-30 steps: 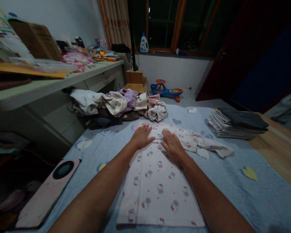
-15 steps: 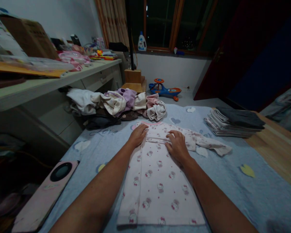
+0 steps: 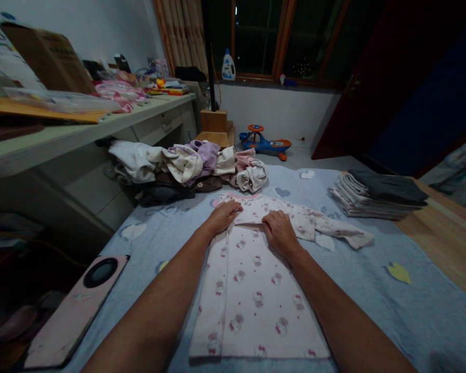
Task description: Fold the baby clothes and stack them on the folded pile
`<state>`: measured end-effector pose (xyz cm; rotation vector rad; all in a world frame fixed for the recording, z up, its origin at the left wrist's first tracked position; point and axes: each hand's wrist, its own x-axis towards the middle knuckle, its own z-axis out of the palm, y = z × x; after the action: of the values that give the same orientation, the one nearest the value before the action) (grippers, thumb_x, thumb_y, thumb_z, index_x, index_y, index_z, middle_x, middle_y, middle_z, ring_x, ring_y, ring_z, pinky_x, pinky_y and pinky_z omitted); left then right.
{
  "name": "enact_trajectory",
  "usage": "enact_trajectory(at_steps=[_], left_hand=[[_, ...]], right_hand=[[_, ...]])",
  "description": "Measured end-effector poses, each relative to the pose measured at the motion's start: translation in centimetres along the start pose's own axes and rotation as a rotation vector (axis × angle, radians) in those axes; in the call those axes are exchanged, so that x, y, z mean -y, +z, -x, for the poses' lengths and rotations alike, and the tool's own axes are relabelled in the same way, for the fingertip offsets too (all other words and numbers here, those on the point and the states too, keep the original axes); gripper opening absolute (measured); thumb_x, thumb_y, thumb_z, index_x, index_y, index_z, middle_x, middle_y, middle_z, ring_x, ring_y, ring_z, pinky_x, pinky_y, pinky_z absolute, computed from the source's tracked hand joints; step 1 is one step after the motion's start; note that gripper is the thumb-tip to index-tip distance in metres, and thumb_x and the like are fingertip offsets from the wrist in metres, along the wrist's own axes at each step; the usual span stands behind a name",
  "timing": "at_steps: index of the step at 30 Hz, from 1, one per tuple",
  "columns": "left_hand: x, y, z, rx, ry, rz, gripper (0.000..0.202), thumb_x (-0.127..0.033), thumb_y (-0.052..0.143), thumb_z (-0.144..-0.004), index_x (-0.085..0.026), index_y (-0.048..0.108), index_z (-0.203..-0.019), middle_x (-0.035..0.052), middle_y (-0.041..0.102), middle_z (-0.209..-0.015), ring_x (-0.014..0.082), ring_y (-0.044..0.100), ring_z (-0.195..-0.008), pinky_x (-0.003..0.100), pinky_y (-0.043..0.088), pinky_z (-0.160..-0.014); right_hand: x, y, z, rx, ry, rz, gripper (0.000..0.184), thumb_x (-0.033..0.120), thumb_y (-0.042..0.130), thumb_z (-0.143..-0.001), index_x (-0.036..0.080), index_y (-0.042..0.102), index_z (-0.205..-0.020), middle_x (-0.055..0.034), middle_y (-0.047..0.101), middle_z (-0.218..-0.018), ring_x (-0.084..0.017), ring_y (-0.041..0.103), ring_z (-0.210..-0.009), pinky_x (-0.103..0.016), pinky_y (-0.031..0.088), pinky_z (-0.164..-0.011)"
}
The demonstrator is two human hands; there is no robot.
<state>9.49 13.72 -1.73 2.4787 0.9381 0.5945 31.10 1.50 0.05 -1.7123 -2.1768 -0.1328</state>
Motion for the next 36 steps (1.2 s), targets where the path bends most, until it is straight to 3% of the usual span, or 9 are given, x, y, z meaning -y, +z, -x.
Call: enact_trajectory(at_steps=[5, 10, 13, 18, 21, 25, 29, 32, 36], left_hand=[[-0.7, -0.1, 0.2, 0.086, -0.065, -0.162, 0.049, -0.034, 0.056, -0.088, -0.021, 0.052, -0.135, 0.0103, 0.052, -0.145, 0.0284, 0.041, -0.138, 0.047, 0.031, -0.114], [-1.2, -0.2, 0.2, 0.176, -0.113, -0.243, 0.063, -0.049, 0.056, -0.088, -0.021, 0.046, -0.143, 0.0091, 0.04, -0.155, 0.0297, 0.026, -0.147, 0.046, 0.022, -0.118], [-1.3, -0.3, 0.2, 0.192, -0.119, -0.259, 0.065, -0.052, 0.056, -0.087, -0.023, 0.045, -0.145, 0.0084, 0.038, -0.157, 0.029, 0.025, -0.148, 0.046, 0.022, -0.118], [-1.4, -0.4, 0.2, 0.206, -0.139, -0.274, 0.068, -0.055, 0.055, -0.087, -0.023, 0.044, -0.146, 0.0083, 0.035, -0.158, 0.0301, 0.023, -0.148, 0.046, 0.021, -0.118], [-1.5, -0.5, 0.2, 0.207, -0.14, -0.274, 0.069, -0.055, 0.055, -0.087, -0.021, 0.044, -0.147, 0.0097, 0.035, -0.158, 0.0312, 0.022, -0.149, 0.046, 0.021, -0.119], [-1.4, -0.3, 0.2, 0.193, -0.121, -0.276, 0.069, -0.055, 0.056, -0.087, -0.02, 0.045, -0.145, 0.011, 0.036, -0.157, 0.0315, 0.024, -0.148, 0.046, 0.02, -0.119], [-1.0, 0.4, 0.3, 0.077, -0.15, -0.308, 0.058, -0.051, 0.04, -0.096, -0.018, 0.045, -0.144, 0.0138, 0.035, -0.157, 0.0289, 0.028, -0.147, 0.045, 0.023, -0.118], [-0.7, 0.9, 0.2, 0.002, -0.198, -0.339, 0.051, -0.042, 0.031, -0.1, -0.016, 0.046, -0.141, 0.0159, 0.036, -0.156, 0.0281, 0.03, -0.146, 0.045, 0.025, -0.117], [-0.7, 1.2, 0.1, 0.014, -0.259, -0.36, 0.047, -0.042, 0.04, -0.098, -0.021, 0.048, -0.139, 0.0137, 0.035, -0.157, 0.0318, 0.028, -0.146, 0.05, 0.024, -0.116]], right_hand=[[-0.2, -0.1, 0.3, 0.069, -0.028, -0.08, 0.014, 0.018, 0.052, -0.092, 0.017, 0.065, -0.086, -0.0069, 0.062, -0.088, -0.021, 0.051, -0.087, -0.03, 0.037, -0.08], [-0.4, 0.2, 0.1, 0.037, 0.105, -0.142, 0.019, 0.02, 0.046, -0.097, 0.016, 0.064, -0.098, -0.0075, 0.065, -0.095, -0.019, 0.057, -0.092, -0.027, 0.04, -0.084], [-0.3, 0.3, 0.0, 0.07, 0.183, -0.058, 0.018, 0.021, 0.048, -0.096, 0.018, 0.064, -0.103, -0.0081, 0.064, -0.102, -0.019, 0.058, -0.098, -0.027, 0.042, -0.083], [-0.6, 0.0, 0.0, 0.138, 0.413, 0.149, 0.021, 0.026, 0.043, -0.097, 0.02, 0.063, -0.101, -0.0085, 0.066, -0.099, -0.021, 0.062, -0.086, -0.029, 0.042, -0.072], [-1.1, -0.1, 0.0, 0.091, 0.441, 0.208, 0.022, 0.023, 0.044, -0.096, 0.017, 0.064, -0.101, -0.0111, 0.067, -0.1, -0.024, 0.061, -0.093, -0.032, 0.043, -0.079], [-1.3, 0.5, -0.1, 0.045, 0.237, 0.115, 0.037, 0.022, 0.045, -0.094, 0.013, 0.057, -0.127, -0.0152, 0.057, -0.135, -0.026, 0.047, -0.128, -0.038, 0.034, -0.106], [-1.1, 1.2, -0.3, 0.24, 0.106, 0.023, 0.055, 0.029, 0.037, -0.098, 0.011, 0.036, -0.15, -0.0121, 0.033, -0.158, -0.025, 0.025, -0.147, -0.044, 0.018, -0.118], [-1.0, 1.2, -0.2, 0.308, 0.142, 0.019, 0.059, 0.037, 0.034, -0.099, 0.011, 0.032, -0.152, -0.0113, 0.027, -0.16, -0.028, 0.02, -0.148, -0.046, 0.016, -0.119], [-1.3, 1.1, 0.4, 0.297, 0.283, 0.06, 0.072, 0.054, 0.036, -0.097, 0.009, 0.029, -0.153, -0.016, 0.02, -0.162, -0.033, 0.014, -0.15, -0.049, 0.014, -0.119]])
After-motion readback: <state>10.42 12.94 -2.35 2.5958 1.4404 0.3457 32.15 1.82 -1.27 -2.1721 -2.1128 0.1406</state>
